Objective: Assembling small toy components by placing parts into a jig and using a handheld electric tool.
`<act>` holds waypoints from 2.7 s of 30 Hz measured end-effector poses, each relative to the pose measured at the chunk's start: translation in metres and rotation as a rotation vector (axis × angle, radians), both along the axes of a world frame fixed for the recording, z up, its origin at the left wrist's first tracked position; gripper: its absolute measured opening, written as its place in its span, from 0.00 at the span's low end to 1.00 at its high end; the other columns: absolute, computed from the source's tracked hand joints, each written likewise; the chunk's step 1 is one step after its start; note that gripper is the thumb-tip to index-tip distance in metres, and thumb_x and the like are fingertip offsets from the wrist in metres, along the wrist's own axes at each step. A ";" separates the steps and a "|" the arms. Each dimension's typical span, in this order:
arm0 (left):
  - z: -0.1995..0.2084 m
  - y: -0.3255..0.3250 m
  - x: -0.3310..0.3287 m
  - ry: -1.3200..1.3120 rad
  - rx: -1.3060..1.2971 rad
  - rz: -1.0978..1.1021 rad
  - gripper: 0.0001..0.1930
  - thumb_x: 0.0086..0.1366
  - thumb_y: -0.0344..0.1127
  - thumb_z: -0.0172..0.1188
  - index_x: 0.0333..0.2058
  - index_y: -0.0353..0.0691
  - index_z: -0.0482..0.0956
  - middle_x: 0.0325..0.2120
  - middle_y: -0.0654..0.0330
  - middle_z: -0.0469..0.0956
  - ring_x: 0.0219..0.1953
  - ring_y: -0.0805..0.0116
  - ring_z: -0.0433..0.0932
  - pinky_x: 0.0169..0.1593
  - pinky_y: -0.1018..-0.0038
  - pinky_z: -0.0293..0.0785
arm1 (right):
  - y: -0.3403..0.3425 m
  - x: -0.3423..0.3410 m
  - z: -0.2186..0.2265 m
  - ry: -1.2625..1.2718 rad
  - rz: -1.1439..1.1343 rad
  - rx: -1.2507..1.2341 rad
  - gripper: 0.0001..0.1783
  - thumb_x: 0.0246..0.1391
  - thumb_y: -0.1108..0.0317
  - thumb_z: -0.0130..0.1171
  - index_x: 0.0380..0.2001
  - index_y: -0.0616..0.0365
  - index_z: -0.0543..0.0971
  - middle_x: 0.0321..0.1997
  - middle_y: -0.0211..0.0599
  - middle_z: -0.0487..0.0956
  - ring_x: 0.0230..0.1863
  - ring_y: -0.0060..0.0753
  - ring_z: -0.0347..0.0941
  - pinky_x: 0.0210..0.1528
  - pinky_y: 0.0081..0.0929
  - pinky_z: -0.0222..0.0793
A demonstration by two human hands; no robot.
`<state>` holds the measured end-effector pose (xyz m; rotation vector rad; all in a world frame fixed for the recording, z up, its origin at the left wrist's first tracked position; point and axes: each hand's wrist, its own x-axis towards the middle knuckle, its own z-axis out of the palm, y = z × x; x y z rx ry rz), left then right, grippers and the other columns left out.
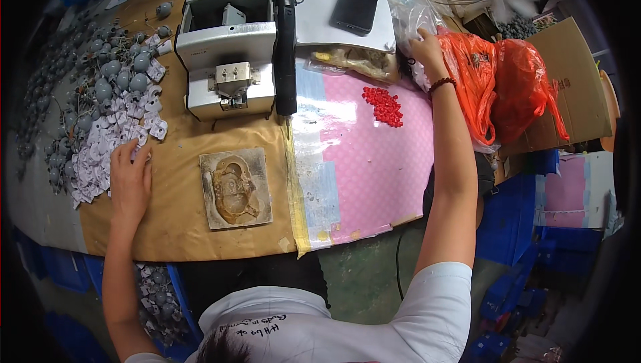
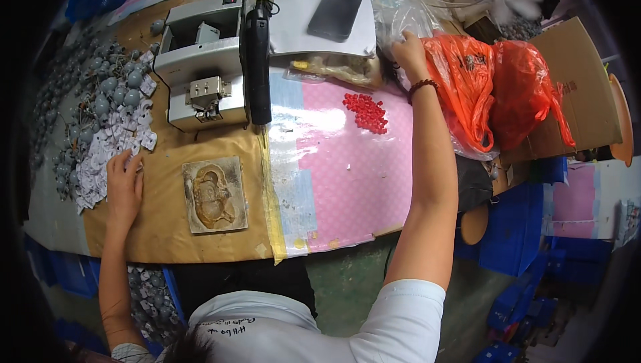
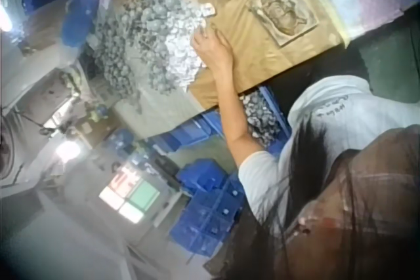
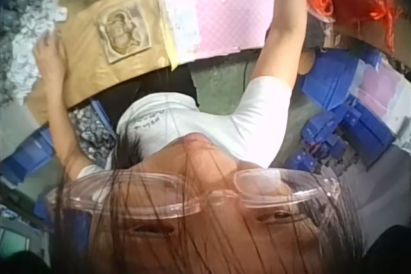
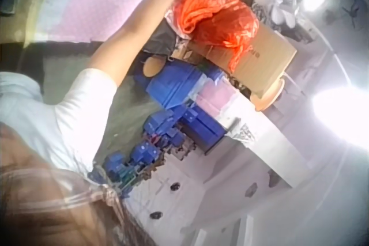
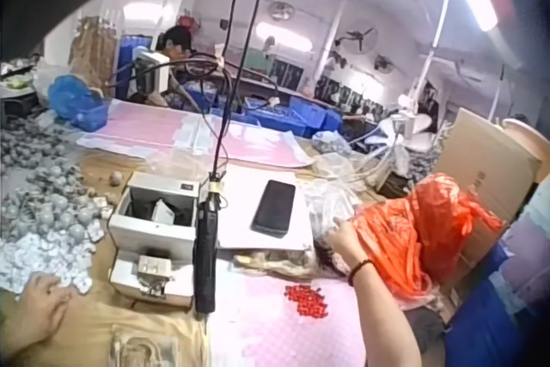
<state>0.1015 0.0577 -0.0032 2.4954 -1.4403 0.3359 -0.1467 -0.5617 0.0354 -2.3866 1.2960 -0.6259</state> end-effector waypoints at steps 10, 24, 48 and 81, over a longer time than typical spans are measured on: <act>0.002 -0.001 -0.006 0.230 -0.118 -0.062 0.10 0.58 0.25 0.64 0.38 0.36 0.77 0.34 0.54 0.76 0.37 0.53 0.75 0.44 0.62 0.72 | 0.096 -0.092 0.000 0.032 0.245 -0.074 0.14 0.55 0.69 0.60 0.45 0.61 0.82 0.40 0.48 0.83 0.39 0.47 0.81 0.44 0.36 0.76; 0.002 0.004 -0.056 0.412 -0.166 -0.169 0.12 0.58 0.29 0.67 0.40 0.36 0.79 0.37 0.53 0.75 0.40 0.52 0.75 0.42 0.64 0.72 | 0.161 -0.142 -0.077 0.103 0.181 -0.216 0.06 0.56 0.73 0.61 0.37 0.61 0.82 0.38 0.48 0.80 0.34 0.47 0.79 0.39 0.37 0.74; 0.020 -0.020 -0.013 0.350 -0.344 -0.173 0.19 0.60 0.36 0.65 0.49 0.39 0.78 0.50 0.52 0.75 0.57 0.50 0.69 0.63 0.56 0.63 | 0.405 0.027 -0.038 -0.226 1.142 -0.241 0.17 0.44 0.77 0.69 0.40 0.58 0.81 0.42 0.39 0.79 0.45 0.46 0.75 0.46 0.39 0.72; 0.113 -0.047 0.113 0.465 -0.503 0.033 0.20 0.58 0.29 0.69 0.49 0.38 0.74 0.45 0.58 0.77 0.44 0.70 0.78 0.47 0.72 0.77 | 0.428 0.068 0.002 -0.613 0.903 0.829 0.07 0.62 0.79 0.57 0.42 0.65 0.78 0.44 0.34 0.77 0.37 0.19 0.73 0.41 0.18 0.70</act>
